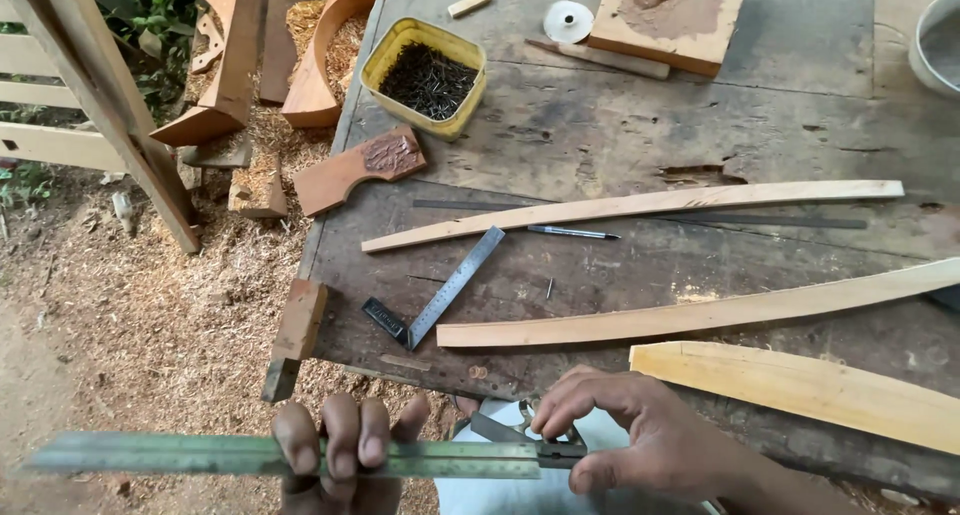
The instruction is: Measure and mark wood pieces using a combination square, ruler, and pencil on a workbench.
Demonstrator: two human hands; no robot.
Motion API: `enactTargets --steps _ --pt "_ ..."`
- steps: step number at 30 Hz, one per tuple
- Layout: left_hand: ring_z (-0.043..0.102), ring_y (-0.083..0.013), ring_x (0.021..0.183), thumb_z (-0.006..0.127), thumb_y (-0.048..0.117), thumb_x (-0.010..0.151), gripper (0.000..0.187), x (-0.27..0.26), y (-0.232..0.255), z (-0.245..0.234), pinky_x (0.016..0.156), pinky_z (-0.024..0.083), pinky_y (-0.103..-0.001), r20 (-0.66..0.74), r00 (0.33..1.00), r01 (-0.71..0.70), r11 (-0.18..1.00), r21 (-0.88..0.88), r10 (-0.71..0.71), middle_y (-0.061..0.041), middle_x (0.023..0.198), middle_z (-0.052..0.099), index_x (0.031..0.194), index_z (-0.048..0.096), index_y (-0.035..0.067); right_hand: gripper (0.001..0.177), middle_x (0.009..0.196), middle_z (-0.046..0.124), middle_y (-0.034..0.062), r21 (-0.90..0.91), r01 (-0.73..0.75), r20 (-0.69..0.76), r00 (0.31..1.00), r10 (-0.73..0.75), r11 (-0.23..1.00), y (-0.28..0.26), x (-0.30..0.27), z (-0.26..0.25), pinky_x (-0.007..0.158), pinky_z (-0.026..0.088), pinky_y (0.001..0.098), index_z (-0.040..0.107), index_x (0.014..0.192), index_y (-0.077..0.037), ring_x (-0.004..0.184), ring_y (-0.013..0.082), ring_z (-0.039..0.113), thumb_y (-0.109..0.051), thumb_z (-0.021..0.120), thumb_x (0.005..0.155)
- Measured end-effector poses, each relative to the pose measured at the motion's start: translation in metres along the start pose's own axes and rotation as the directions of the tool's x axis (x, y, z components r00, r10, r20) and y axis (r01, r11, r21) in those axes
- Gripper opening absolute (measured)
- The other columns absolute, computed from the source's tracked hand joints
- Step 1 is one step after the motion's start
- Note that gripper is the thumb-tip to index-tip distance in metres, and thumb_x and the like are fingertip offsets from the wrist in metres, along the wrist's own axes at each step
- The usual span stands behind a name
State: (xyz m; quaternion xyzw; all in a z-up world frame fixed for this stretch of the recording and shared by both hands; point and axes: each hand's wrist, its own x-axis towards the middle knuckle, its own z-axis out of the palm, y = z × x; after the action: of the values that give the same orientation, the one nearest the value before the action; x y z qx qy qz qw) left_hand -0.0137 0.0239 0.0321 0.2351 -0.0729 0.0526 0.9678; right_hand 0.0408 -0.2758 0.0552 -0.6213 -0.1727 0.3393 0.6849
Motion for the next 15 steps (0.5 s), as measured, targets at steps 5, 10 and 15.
enactTargets --steps 5,10,15 --pt "0.064 -0.0219 0.102 0.072 0.002 0.097 0.023 -0.004 -0.005 -0.013 0.119 0.036 -0.066 -0.064 0.998 0.026 0.998 -0.058 -0.03 -0.003 0.093 0.057 0.103 0.054 0.014 0.045 0.121 0.074 0.0125 0.041 0.022 -0.004 1.0 -0.022 0.999 0.007 0.001 -0.001 0.109 0.046 0.0435 0.077 0.111 -0.004 0.122 0.0266 0.064 -0.035 0.089 0.08" --pt "0.062 -0.0217 0.103 0.07 0.0 0.098 0.023 -0.005 -0.007 -0.013 0.118 0.037 -0.067 -0.056 0.998 0.009 0.999 -0.036 -0.011 -0.003 0.096 0.055 0.105 0.052 0.014 0.044 0.12 0.075 0.0117 -0.009 0.041 -0.019 0.999 -0.041 0.999 0.005 0.004 -0.001 0.108 0.047 0.0435 0.077 0.111 -0.005 0.122 0.0261 0.063 -0.035 0.089 0.081" --pt "0.062 -0.0212 0.101 0.069 0.0 0.097 0.024 -0.007 -0.006 -0.022 0.117 0.038 -0.067 -0.058 0.998 0.004 1.0 0.014 -0.003 -0.003 0.093 0.053 0.104 0.053 0.015 0.043 0.121 0.076 0.0109 -0.044 0.031 -0.015 0.999 -0.032 0.999 0.003 0.005 -0.001 0.109 0.047 0.0434 0.077 0.111 -0.006 0.123 0.026 0.064 -0.035 0.088 0.081"
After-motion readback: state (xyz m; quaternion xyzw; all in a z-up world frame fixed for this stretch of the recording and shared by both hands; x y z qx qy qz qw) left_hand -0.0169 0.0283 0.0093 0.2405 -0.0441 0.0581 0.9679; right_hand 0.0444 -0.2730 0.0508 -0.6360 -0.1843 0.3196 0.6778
